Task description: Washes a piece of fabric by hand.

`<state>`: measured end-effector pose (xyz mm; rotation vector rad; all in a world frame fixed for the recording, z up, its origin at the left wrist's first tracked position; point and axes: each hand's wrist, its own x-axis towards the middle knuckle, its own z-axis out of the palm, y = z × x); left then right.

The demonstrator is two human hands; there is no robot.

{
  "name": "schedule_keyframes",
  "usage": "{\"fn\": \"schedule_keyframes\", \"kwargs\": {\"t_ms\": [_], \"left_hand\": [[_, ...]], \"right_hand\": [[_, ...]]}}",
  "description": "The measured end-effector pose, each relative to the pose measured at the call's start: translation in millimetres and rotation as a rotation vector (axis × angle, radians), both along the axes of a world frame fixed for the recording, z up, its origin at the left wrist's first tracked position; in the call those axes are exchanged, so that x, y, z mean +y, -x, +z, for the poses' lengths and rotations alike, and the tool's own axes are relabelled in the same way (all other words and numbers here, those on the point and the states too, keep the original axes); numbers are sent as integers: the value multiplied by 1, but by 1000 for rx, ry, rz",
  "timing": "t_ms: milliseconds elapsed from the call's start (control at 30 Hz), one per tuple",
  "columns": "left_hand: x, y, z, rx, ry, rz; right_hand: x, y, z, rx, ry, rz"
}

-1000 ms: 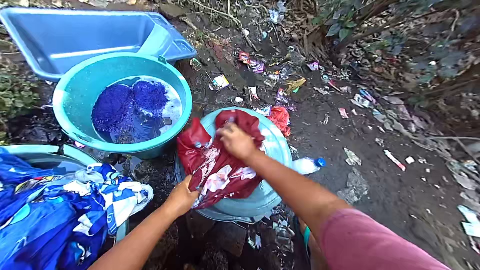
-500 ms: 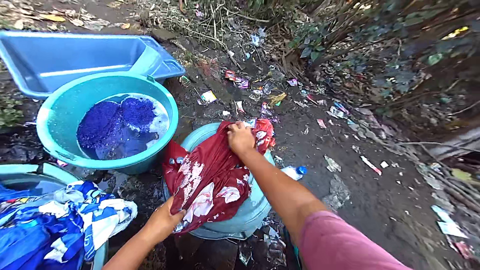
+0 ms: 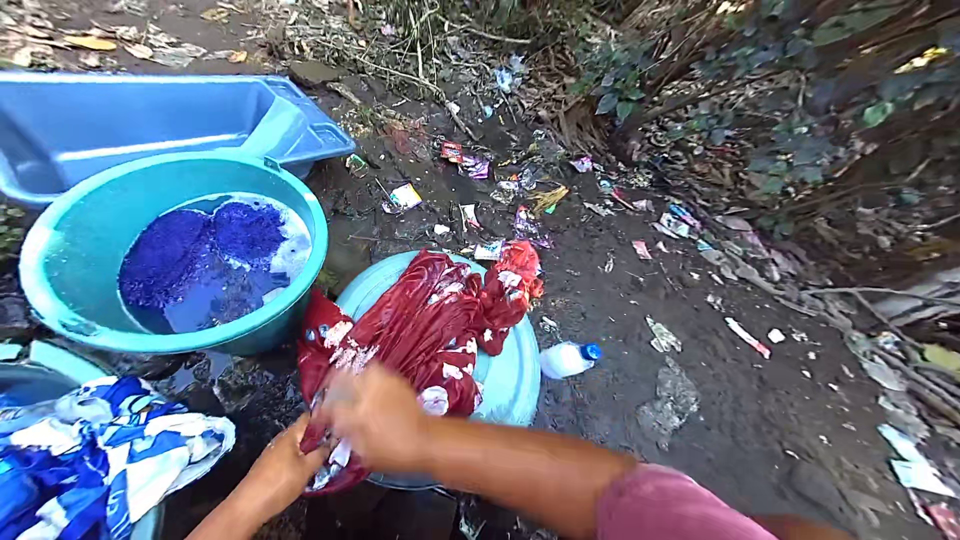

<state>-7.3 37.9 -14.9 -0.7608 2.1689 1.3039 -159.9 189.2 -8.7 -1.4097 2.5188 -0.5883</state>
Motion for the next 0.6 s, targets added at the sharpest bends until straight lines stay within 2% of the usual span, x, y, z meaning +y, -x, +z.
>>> {"fn": "schedule_keyframes", "kwargs": {"t_ms": [33, 67, 100, 167, 233, 300, 400, 467, 500, 600], "left_hand": [[1, -5, 1, -18, 9, -2], [5, -8, 4, -48, 15, 0], [9, -9, 9, -77, 26, 14], [16, -7, 22, -117, 68, 66], [24, -2, 28, -135, 98, 140], [32, -2, 28, -142, 93, 249], [44, 0, 38, -138, 35, 448], [55, 11, 59, -106, 12, 586], [59, 19, 75, -80, -7, 653], [73, 55, 134, 79, -93, 825]], "right_hand": [[10, -14, -2, -6, 9, 131], [22, 0, -4, 17, -19, 173], [32, 39, -6, 35, -89, 128], [47, 143, -14, 60, -214, -127], [71, 229, -9, -103, -220, -334], [104, 264, 8, -410, -61, -362], [145, 230, 54, -890, 113, -483], [167, 196, 61, -1015, 145, -517], [177, 183, 53, -961, 102, -478], [187, 160, 37, -607, -90, -371]]}}
